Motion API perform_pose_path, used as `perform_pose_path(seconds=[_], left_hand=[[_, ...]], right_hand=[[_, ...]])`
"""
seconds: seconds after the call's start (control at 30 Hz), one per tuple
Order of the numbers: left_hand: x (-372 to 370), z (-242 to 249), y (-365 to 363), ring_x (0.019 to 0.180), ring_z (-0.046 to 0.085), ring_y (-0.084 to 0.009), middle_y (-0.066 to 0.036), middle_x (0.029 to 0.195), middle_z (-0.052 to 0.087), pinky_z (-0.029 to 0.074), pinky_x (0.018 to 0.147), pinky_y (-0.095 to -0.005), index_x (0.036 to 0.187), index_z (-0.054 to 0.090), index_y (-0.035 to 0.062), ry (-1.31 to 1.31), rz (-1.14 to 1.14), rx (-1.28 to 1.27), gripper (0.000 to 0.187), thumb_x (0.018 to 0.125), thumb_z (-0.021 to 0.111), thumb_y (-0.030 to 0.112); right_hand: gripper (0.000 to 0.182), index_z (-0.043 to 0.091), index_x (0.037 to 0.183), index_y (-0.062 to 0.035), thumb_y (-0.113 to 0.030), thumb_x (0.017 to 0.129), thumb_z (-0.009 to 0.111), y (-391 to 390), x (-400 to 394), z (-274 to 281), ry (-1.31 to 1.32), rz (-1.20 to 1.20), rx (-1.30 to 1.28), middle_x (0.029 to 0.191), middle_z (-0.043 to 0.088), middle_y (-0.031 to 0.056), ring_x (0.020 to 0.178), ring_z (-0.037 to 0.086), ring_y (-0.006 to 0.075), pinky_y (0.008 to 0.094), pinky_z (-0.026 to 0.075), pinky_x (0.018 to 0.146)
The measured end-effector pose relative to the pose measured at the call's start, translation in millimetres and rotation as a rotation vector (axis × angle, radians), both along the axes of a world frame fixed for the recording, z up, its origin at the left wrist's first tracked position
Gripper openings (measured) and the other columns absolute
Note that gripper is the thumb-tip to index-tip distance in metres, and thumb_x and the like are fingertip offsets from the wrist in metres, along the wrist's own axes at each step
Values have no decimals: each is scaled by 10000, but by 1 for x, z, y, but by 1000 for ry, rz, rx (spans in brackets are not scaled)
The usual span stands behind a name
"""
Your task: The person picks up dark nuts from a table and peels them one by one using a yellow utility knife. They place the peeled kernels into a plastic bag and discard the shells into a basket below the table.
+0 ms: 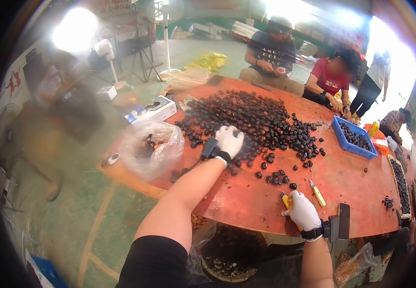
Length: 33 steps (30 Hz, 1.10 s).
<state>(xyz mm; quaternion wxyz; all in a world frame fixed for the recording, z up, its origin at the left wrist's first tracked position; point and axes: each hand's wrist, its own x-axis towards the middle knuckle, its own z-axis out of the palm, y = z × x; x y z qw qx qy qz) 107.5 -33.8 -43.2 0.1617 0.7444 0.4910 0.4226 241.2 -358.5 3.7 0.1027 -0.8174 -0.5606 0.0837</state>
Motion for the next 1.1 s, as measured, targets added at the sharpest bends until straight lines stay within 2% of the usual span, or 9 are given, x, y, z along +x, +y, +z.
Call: perform_pose_path(seconds=[0.13, 0.3, 0.43, 0.5, 0.6, 0.63, 0.7, 0.77, 1.1], left_hand=[[10, 2, -43, 1215, 508, -308, -78, 1220, 592, 385, 1022, -489, 1061, 713, 172, 43, -43, 40, 307, 842, 679, 386], [15, 0, -73, 1423, 367, -305, -98, 1487, 479, 196, 1139, -645, 1372, 582, 212, 62, -253, -56, 472, 920, 609, 346], [-3, 26, -89, 1466, 341, -288, -72, 1552, 438, 101, 1156, -721, 1408, 559, 219, -49, -423, -179, 481, 947, 584, 351], [-23, 38, -72, 1302, 508, -306, -107, 1353, 586, 253, 1037, -749, 1250, 660, 194, -42, -369, 98, 371, 904, 611, 320], [-59, 41, -19, 1222, 530, -334, -142, 1226, 630, 386, 984, -603, 1140, 685, 99, 48, -132, 166, 342, 933, 534, 326], [-73, 26, 16, 1354, 419, -414, -137, 1460, 505, 356, 1095, -579, 1320, 610, 142, 521, -106, 106, 491, 941, 540, 446], [-84, 21, 19, 1474, 236, -463, -163, 1650, 228, 216, 1192, -565, 1506, 456, 201, 174, 135, -304, 617, 988, 458, 536], [-87, 6, 27, 1485, 246, -455, -185, 1648, 227, 312, 1164, -517, 1514, 448, 177, 139, 153, -453, 619, 1001, 445, 523], [-35, -20, -34, 1410, 352, -404, -140, 1574, 403, 279, 1179, -504, 1431, 547, 136, 252, -21, -209, 559, 997, 477, 481]], right_hand=[[559, 540, 1094, -25, -208, 695, 886, 4, 4, -2, 68, -32, 24, 1066, 648, 221, 1016, 648, 419, 475, 539, 827], [497, 541, 1118, -18, -139, 726, 822, 9, -1, -8, 87, -5, 94, 1062, 642, 233, 1020, 636, 431, 485, 532, 843], [411, 566, 1124, -29, -106, 766, 751, 12, -17, -1, 46, 83, 172, 1065, 642, 222, 1060, 611, 416, 467, 519, 886], [379, 587, 1129, -38, -90, 776, 714, 10, -30, 0, 55, 179, 219, 1065, 641, 212, 1074, 600, 402, 458, 511, 909], [371, 632, 1155, -60, -90, 787, 664, 9, -49, 2, 89, 343, 290, 1066, 640, 193, 1057, 596, 391, 454, 503, 927], [383, 625, 1182, -65, -101, 801, 654, 9, -53, 0, 106, 380, 271, 1058, 637, 188, 1050, 596, 389, 454, 502, 930], [396, 615, 1205, -66, -94, 811, 642, 12, -63, -7, 134, 410, 233, 1030, 632, 188, 1043, 594, 393, 452, 499, 938], [427, 592, 1257, -89, -127, 839, 667, 16, -63, -20, 83, 450, 212, 1064, 613, 167, 1043, 589, 382, 455, 498, 918], [460, 619, 1320, -160, -163, 867, 696, 63, -27, -36, -103, 458, 319, 1144, 599, 75, 1080, 559, 298, 425, 459, 908]])
